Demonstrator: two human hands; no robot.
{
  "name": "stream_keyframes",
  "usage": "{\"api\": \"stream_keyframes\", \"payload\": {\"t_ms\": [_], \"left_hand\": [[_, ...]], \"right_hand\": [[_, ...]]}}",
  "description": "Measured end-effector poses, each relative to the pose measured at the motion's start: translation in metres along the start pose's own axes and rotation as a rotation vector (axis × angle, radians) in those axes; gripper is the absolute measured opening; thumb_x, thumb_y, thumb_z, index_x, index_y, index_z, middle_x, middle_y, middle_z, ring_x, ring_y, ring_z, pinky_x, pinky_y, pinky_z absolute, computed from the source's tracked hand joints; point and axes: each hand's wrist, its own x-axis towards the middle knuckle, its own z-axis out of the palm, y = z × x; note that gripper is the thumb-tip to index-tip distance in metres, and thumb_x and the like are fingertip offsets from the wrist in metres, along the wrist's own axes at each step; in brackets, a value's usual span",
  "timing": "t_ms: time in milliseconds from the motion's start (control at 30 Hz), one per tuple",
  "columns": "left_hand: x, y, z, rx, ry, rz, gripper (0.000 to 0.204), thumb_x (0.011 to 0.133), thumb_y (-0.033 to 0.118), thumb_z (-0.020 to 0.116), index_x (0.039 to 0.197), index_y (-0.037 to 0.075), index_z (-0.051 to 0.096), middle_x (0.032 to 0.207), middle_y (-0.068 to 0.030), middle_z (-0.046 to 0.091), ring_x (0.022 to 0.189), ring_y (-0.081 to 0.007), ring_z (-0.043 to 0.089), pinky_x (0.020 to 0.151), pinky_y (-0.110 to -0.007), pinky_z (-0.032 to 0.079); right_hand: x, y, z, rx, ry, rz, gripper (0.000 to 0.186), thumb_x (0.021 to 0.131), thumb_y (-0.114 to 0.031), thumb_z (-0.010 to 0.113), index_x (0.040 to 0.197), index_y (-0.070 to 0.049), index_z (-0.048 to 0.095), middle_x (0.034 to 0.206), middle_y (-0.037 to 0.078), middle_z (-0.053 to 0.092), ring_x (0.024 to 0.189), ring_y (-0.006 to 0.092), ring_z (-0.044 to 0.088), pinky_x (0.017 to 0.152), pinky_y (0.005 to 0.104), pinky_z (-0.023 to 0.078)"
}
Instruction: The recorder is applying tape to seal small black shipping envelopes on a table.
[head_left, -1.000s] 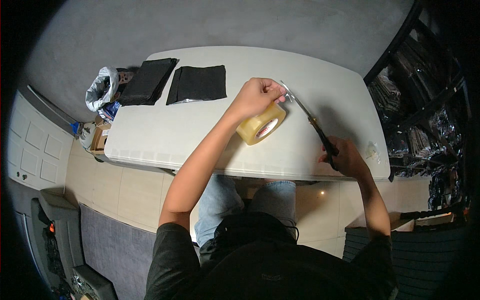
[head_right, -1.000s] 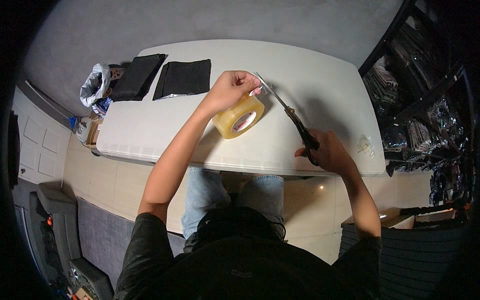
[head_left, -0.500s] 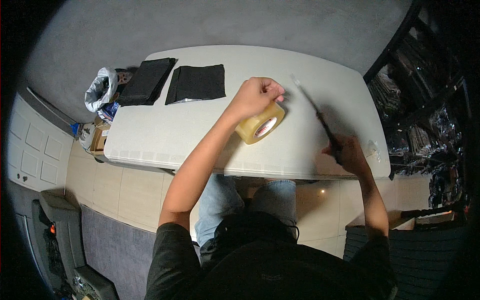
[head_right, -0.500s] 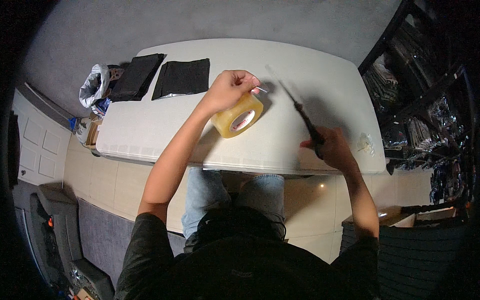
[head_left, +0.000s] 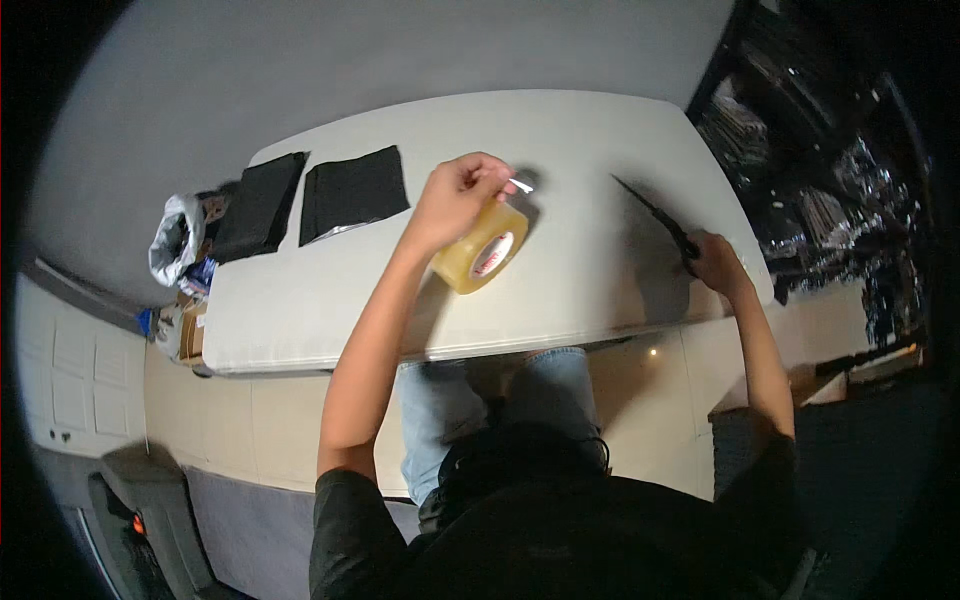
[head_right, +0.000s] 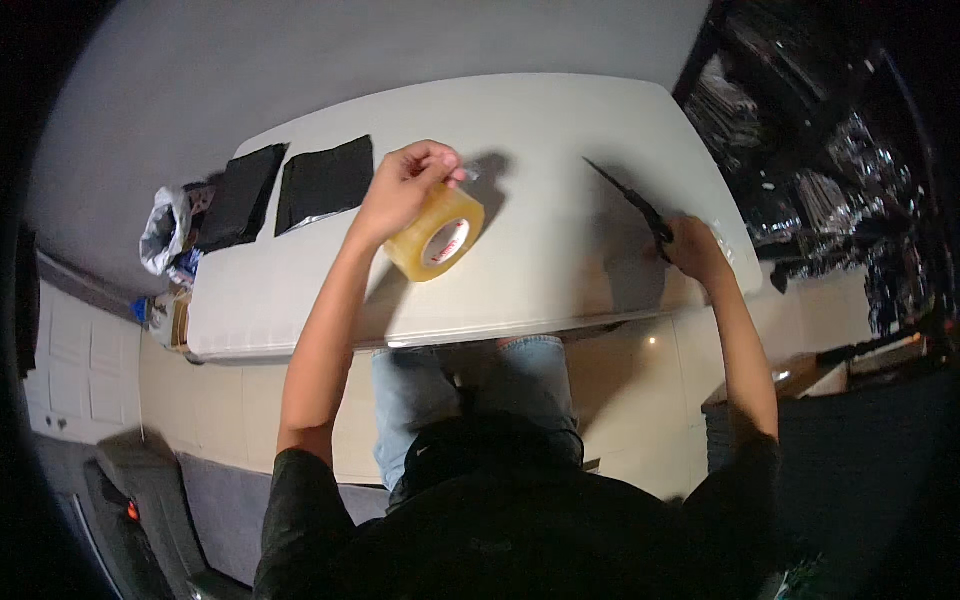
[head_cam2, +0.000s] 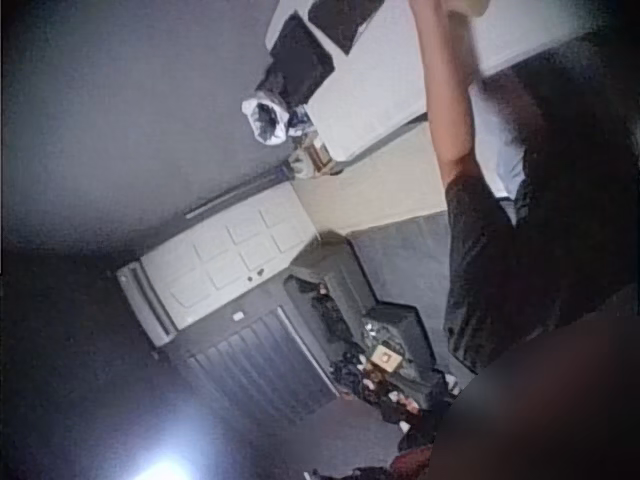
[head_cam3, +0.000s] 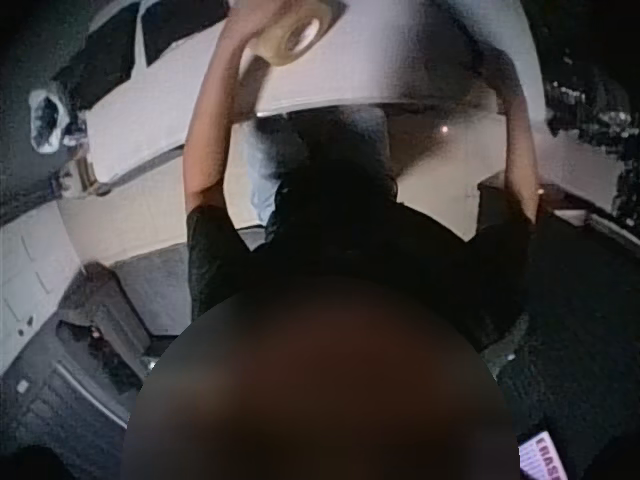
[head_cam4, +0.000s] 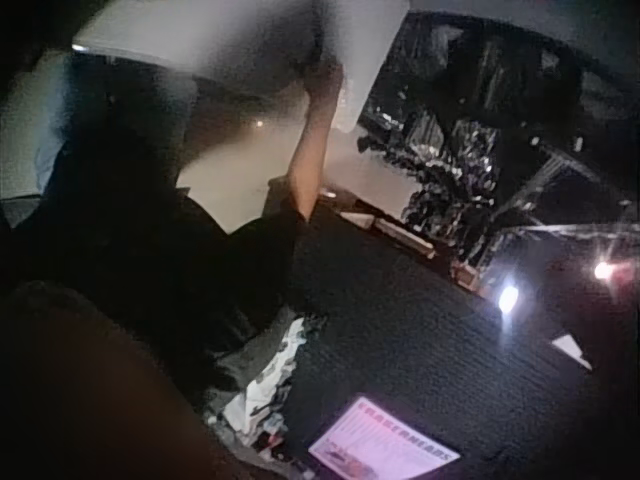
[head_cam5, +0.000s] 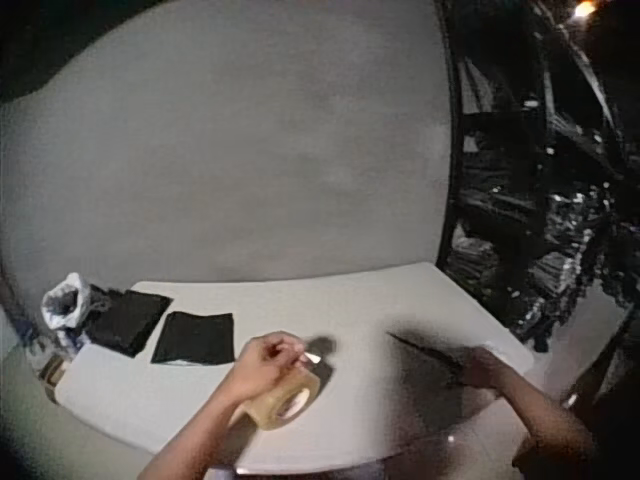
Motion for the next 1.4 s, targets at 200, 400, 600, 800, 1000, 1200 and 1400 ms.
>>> {"api": "stream_keyframes", "payload": {"t_ms": [200,400,600,800,1000,1200,1400], "left_hand": [[0.001,0.007,0.008,0.118,0.017,-0.01,0.024,0.104,0.022,0.061,0.104,-0.001,0.068,0.09,-0.0048,0.071,0.082,-0.0106,0.063,0.079,-0.026,0.052],[-0.005,0.01,0.008,0.11,0.046,-0.019,0.023,0.104,0.021,0.061,0.104,-0.001,0.069,0.089,-0.0045,0.07,0.082,-0.0108,0.063,0.079,-0.027,0.052],[-0.003,0.01,0.012,0.155,0.075,-0.009,0.018,0.103,0.015,0.061,0.104,-0.001,0.069,0.089,-0.0036,0.071,0.081,-0.0097,0.062,0.076,-0.026,0.051],[-0.003,0.013,0.015,0.18,0.058,-0.011,0.019,0.103,0.016,0.061,0.104,-0.001,0.069,0.089,-0.0039,0.071,0.081,-0.0099,0.061,0.076,-0.026,0.05],[-0.001,0.008,0.014,0.166,0.037,0.041,0.021,0.103,0.02,0.063,0.102,0.0,0.069,0.087,-0.0026,0.069,0.081,-0.009,0.061,0.077,-0.025,0.05],[0.0,0.006,0.015,0.204,0.055,-0.015,0.025,0.103,0.026,0.064,0.102,0.002,0.068,0.089,-0.0027,0.069,0.083,-0.0107,0.063,0.079,-0.027,0.051],[-0.004,0.008,0.014,0.189,0.08,0.016,0.024,0.103,0.023,0.063,0.102,0.0,0.068,0.086,-0.0025,0.068,0.08,-0.0085,0.061,0.076,-0.025,0.05]], "right_hand": [[0.02,0.045,0.012,-0.123,0.031,-0.155,0.027,0.078,-0.015,0.077,0.096,0.004,0.072,0.101,0.025,0.07,0.097,0.039,0.068,0.085,0.0477,0.054],[0.054,0.013,-0.008,-0.016,-0.049,0.171,0.025,0.08,-0.012,0.076,0.098,0.005,0.072,0.096,0.024,0.071,0.094,0.04,0.068,0.092,0.0472,0.053],[0.133,-0.003,0.051,0.102,0.12,-0.161,0.032,0.092,-0.032,0.07,0.099,-0.001,0.075,0.094,0.021,0.073,0.092,0.0325,0.071,0.085,0.0444,0.055],[0.139,-0.024,0.058,0.496,0.094,0.019,0.032,0.094,-0.034,0.071,0.104,-0.004,0.076,0.097,0.017,0.074,0.097,0.0267,0.069,0.089,0.0404,0.053],[0.149,-0.022,0.073,0.484,0.229,-0.093,0.028,0.092,-0.03,0.074,0.1,-0.003,0.075,0.084,0.013,0.074,0.078,0.0229,0.07,0.075,0.0373,0.054],[0.13,-0.008,0.046,0.43,0.547,-0.123,0.024,0.092,-0.026,0.073,0.096,-0.003,0.075,0.085,0.013,0.074,0.077,0.0252,0.069,0.074,0.0394,0.054],[0.016,0.08,-0.03,0.236,0.345,0.307,0.015,0.084,-0.015,0.076,0.09,-0.001,0.078,0.073,0.016,0.071,0.066,0.0217,0.07,0.066,0.037,0.055]]}}
